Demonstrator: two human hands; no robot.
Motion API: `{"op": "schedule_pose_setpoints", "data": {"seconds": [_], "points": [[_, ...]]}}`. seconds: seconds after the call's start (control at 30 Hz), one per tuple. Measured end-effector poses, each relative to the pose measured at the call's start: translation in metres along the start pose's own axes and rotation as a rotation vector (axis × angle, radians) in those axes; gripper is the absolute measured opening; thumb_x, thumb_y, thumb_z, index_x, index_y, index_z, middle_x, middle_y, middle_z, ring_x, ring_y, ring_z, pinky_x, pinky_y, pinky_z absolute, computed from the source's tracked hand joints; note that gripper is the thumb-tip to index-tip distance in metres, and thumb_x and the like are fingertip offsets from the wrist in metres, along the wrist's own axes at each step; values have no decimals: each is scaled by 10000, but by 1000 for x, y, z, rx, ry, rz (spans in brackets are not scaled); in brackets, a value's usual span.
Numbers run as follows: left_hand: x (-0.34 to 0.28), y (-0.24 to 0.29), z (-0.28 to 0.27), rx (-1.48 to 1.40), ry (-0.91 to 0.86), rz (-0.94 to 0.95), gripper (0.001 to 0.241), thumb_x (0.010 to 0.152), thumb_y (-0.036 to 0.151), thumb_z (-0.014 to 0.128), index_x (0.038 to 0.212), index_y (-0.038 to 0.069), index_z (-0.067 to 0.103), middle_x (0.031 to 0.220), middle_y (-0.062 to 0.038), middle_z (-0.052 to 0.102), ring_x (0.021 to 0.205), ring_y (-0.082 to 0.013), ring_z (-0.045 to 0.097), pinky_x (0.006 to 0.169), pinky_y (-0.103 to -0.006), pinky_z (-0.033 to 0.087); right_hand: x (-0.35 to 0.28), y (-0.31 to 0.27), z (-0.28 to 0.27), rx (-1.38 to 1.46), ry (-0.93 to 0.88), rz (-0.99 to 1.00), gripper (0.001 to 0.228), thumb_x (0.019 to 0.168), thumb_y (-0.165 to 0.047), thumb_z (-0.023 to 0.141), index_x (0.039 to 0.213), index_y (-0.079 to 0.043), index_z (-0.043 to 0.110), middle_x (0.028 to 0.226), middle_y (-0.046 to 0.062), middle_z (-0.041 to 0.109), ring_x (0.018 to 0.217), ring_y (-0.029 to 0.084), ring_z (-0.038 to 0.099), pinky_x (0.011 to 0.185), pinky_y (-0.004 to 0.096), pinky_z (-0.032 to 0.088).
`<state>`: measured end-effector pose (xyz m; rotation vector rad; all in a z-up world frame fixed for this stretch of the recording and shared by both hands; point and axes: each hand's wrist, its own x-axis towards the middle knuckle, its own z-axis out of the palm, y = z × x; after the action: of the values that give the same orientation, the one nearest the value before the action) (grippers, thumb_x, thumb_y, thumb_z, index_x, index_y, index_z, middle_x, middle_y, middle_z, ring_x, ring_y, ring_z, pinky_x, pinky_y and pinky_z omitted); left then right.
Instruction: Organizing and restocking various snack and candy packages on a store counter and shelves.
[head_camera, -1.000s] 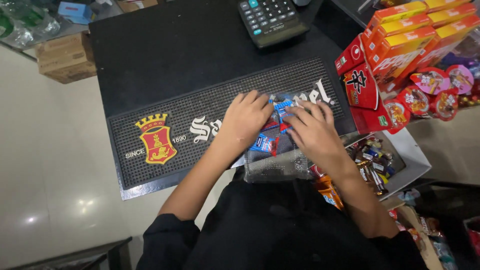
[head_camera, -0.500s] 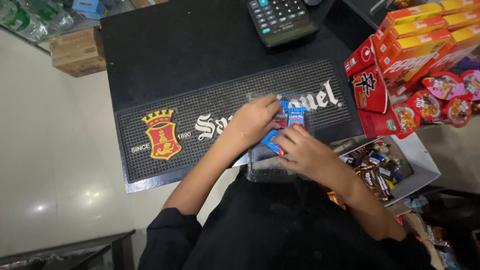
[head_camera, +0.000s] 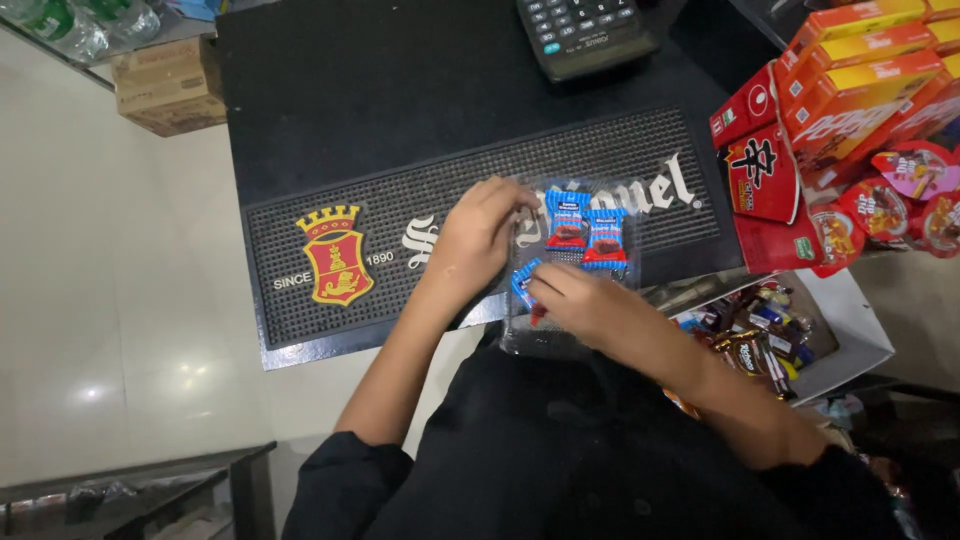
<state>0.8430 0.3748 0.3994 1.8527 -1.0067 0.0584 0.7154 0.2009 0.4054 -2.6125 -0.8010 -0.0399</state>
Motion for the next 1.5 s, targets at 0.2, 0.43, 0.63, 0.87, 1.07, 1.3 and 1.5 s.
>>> {"op": "schedule_pose_setpoints", "data": {"seconds": [0.2, 0.43, 0.63, 0.87, 1.07, 1.3, 1.5], "points": [[-6, 7, 3, -73, 81, -82, 292, 866, -118, 568, 1105, 21, 660, 1111, -138, 676, 1080, -338, 664, 948, -396, 540, 43, 31, -13, -98, 50, -15, 287, 801, -125, 746, 1046, 0, 664, 1029, 125, 642, 999, 304, 615, 893, 438, 499], [-6, 12, -1, 10, 103, -23, 356, 849, -63, 617, 1201, -6, 621, 1171, -163, 612, 1164, -357, 603, 1028, -432, 506, 35, 33, -26, -168, 209, 99, 443, 746, -236, 803, 1079, 11, 649, 1126, 171, 635, 1090, 356, 599, 937, 480, 480], [-3, 1, 6, 406, -114, 252, 432, 681, 109, 758, 1088, 25, 638, 1144, -143, 631, 1155, -328, 567, 995, -488, 473, 2, 16, -41, -117, 192, 316, 512, 723, -185, 825, 1144, 29, 626, 1170, 188, 622, 1104, 374, 586, 975, 477, 467], [14, 1, 26, 489, -122, 92, 556, 698, -31, 653, 1242, -45, 540, 1257, -212, 545, 1155, -402, 535, 871, -404, 565, 3, 21, -27, -240, 262, 395, 454, 764, -28, 749, 1185, 56, 602, 1159, 210, 605, 1115, 388, 584, 1022, 471, 464], [23, 5, 39, 340, -144, 57, 401, 771, -62, 603, 1166, -5, 562, 1212, -162, 549, 1135, -389, 549, 834, -424, 575, -1, 13, -32, -293, 364, 493, 391, 788, -19, 710, 1166, 11, 619, 1183, 170, 630, 1171, 370, 579, 1091, 487, 437], [42, 9, 82, 206, -106, 197, 353, 785, -24, 624, 1136, -10, 596, 1217, -189, 553, 1178, -402, 532, 986, -448, 517, -31, 34, -35, -446, 272, 719, 418, 841, 17, 698, 1251, -34, 637, 1298, 134, 636, 1237, 324, 572, 1127, 430, 439], [63, 3, 106, -98, -262, 178, 309, 811, 121, 775, 1083, 36, 654, 1240, -158, 609, 1181, -382, 566, 1021, -450, 475, -60, 23, -45, -219, 475, 844, 476, 793, -8, 716, 1262, -9, 634, 1329, 191, 602, 1257, 387, 549, 1092, 452, 436]]}}
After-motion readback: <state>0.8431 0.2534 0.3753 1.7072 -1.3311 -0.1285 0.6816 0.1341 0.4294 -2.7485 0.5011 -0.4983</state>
